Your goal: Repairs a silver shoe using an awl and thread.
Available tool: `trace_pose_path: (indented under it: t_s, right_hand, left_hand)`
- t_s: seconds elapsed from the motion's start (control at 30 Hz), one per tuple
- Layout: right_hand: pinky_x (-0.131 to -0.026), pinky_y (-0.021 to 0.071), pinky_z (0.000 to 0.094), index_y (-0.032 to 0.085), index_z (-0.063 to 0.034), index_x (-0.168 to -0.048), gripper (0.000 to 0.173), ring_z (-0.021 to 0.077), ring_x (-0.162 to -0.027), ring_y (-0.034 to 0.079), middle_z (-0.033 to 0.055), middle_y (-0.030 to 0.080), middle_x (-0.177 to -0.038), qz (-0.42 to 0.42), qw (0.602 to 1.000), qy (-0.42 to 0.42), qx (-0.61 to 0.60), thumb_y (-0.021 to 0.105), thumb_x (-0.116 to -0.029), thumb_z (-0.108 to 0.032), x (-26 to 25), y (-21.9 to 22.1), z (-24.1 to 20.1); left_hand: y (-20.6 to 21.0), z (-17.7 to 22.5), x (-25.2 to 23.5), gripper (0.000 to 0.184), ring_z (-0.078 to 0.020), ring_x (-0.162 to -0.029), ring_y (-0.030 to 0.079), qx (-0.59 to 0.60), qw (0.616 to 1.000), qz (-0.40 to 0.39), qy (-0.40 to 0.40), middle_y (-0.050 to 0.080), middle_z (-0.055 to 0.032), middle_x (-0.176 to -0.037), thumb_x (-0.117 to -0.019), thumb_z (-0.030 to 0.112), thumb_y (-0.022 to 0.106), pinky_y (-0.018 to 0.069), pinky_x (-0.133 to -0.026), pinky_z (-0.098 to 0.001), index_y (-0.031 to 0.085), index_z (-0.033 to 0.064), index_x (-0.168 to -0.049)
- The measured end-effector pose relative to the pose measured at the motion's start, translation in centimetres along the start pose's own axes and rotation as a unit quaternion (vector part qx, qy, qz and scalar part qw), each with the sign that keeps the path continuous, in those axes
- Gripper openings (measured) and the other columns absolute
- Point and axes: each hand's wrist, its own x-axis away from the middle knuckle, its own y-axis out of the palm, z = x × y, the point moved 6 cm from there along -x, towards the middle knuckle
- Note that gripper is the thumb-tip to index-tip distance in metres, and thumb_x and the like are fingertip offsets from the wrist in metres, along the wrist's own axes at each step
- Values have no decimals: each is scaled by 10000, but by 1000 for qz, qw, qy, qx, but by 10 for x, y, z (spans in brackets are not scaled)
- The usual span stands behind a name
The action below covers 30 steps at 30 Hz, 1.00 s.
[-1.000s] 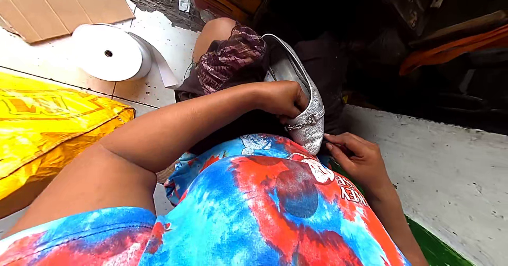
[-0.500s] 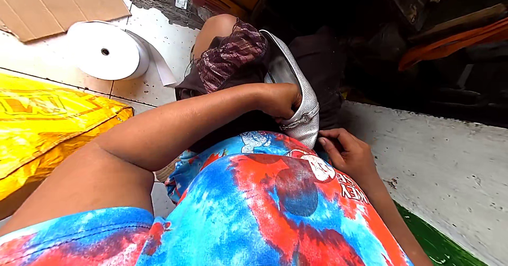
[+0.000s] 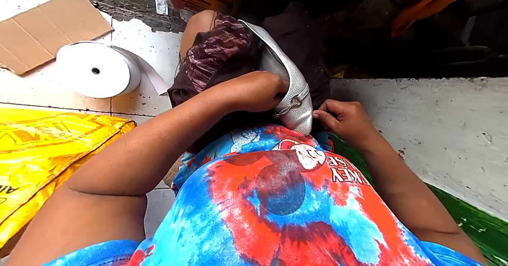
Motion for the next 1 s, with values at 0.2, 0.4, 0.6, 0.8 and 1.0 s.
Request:
trace_pose_path:
  t_s: [0.2, 0.4, 0.6, 0.8, 1.0]
  right_hand:
    - [-494, 400, 458, 566, 33, -721, 588, 251, -511, 480, 122, 480, -575, 87, 981, 134, 107, 555, -1037, -463, 30, -34, 76]
    - [-496, 394, 483, 565, 9, -723, 602, 261, -514, 487, 122, 484, -581, 108, 970, 194, 103, 537, -1036, -504, 42, -56, 84]
    - [-498, 391, 380, 576, -107, -608, 533, 128, -506, 496, -14, 471, -514, -170, 983, 69, 0, 697, -919, -523, 53, 7, 42]
    - [-534, 433, 477, 621, -81, -631, 502, 216, -547, 547, 43, 519, -539, -194, 965, 164, 62, 765, -892, -485, 84, 5, 57]
    - [-582, 509, 320, 760, -63, -1022, 316, 156, -677, 594, 70, 643, -854, 117, 991, -62, -6, 689, -951, -362, 46, -22, -6]
  left_hand:
    - [-4, -1, 1, 123, -158, -755, 621, 37, 999, 8, -14, 683, -79, -941, -981, 66, 605, 512, -687, -367, 728, 59, -984]
    - [-3, -14, 3, 172, -101, -699, 574, 88, 993, 75, -21, 634, -17, -760, -951, 150, 674, 462, -651, -348, 700, 72, -800]
    - [1, -15, 27, 329, -319, -687, 618, -70, 970, 173, -154, 580, -135, -679, -923, 120, 604, 435, -594, -532, 525, 29, -616]
    - [3, -7, 36, 331, -358, -679, 620, -144, 954, 179, -194, 576, -156, -682, -935, 133, 578, 422, -574, -548, 521, 21, -629]
    - [3, -2, 40, 326, -371, -688, 628, -162, 949, 175, -204, 589, -164, -687, -935, 128, 577, 426, -583, -566, 527, 13, -634]
